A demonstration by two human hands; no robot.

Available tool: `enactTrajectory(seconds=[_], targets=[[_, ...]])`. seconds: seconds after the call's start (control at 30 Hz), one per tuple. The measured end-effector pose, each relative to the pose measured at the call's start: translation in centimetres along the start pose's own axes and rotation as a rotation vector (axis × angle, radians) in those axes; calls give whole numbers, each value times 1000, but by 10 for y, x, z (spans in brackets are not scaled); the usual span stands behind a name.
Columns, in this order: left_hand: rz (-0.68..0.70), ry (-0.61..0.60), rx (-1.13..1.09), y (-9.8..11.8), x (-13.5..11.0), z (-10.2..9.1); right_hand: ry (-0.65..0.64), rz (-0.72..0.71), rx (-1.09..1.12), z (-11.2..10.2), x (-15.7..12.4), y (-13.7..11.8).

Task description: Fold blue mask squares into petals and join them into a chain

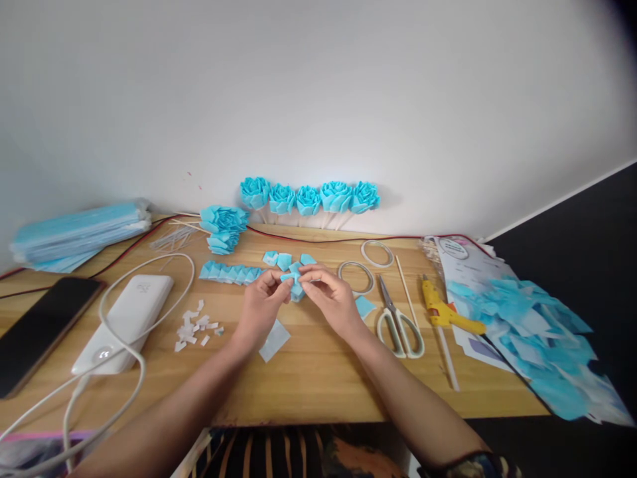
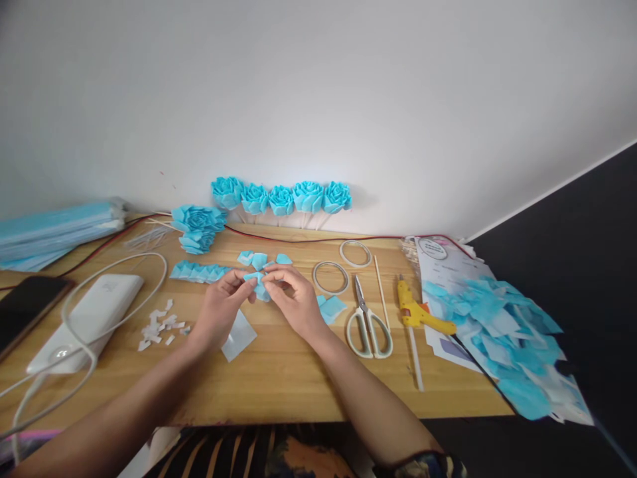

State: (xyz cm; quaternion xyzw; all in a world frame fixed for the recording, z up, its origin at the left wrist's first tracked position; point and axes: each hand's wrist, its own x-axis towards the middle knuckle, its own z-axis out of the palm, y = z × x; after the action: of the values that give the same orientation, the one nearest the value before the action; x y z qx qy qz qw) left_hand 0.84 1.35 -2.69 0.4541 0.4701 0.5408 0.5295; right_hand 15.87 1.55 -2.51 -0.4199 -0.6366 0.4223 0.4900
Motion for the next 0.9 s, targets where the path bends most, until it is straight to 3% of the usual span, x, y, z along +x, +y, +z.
enactTrajectory(seconds=[0.33,0.63,0.9], targets=[[20,13,2,-3,0,0,-3,145,64,3,-1,1],[-23,-16,6,-5,0,0,46,141,49,6,1,4],[-126,-132,-289,-5,1,1,60,170,165,8,2,2]])
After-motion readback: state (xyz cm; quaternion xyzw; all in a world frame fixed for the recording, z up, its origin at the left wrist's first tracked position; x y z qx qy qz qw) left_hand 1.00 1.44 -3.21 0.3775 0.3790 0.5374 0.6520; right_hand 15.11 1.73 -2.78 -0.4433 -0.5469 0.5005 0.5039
